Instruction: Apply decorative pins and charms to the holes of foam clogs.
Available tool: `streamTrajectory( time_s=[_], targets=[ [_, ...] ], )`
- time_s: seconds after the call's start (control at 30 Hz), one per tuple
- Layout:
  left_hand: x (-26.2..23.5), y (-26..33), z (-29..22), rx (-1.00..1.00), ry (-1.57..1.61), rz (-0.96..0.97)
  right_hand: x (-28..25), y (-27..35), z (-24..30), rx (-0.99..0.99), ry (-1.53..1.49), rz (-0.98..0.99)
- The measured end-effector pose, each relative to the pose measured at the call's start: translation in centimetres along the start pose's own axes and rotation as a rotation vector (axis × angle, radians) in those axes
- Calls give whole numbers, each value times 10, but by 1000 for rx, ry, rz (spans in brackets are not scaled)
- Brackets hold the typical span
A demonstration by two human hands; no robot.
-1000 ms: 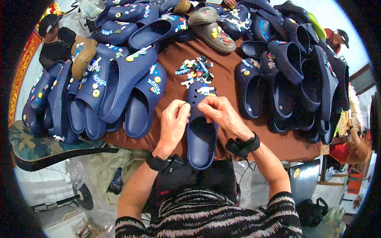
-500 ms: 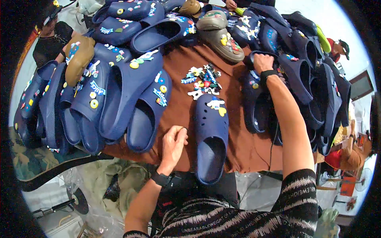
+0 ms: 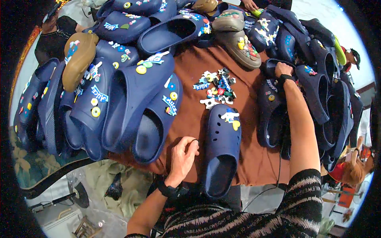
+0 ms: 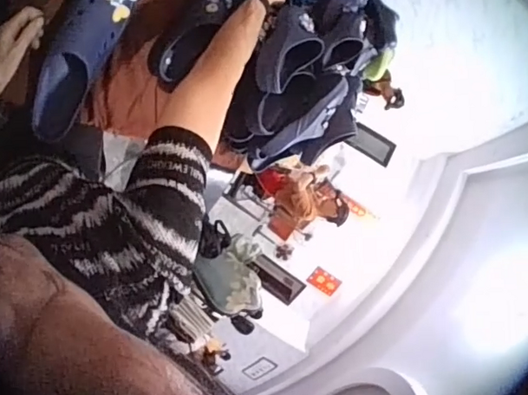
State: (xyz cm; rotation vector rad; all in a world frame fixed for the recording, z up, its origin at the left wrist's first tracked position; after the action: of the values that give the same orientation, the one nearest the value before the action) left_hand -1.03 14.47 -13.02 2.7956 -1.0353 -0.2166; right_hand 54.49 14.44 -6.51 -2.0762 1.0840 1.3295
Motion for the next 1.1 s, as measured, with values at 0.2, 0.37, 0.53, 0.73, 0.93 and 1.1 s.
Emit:
streamTrajectory(
  time_s=[0.2, 0.37, 0.53, 0.73, 0.93, 1.1],
  targets=[
    [0, -2, 3, 40, -4, 12, -64, 49, 39, -265, -68, -243],
    [-3, 0, 13, 64, 171, -22, -106, 178, 91, -686, -765, -36],
    [-29, 48, -5, 133, -28, -33, -61, 298, 91, -613, -1314, 62],
    [-141, 105, -2, 187, 13, -434, 43, 338, 87, -326, -1777, 384],
    [-209, 84, -4, 292, -477, -691, 80, 329, 94, -255, -1998, 441],
    [-194, 73, -12, 320, -804, -623, 82, 331, 95, -277, -1904, 405]
  ],
)
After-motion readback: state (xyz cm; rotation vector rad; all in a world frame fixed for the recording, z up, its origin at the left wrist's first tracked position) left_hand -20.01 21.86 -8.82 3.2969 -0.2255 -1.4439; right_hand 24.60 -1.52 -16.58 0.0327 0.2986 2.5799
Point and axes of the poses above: each hand's wrist, its own y-axis away from the middle knuckle, its own x-axis out of the palm, z = x × y, the point moved 9 cm from there along -y, towards the middle knuckle, and after that the axes turned 5 degrees about z, right-handed, at the moved point
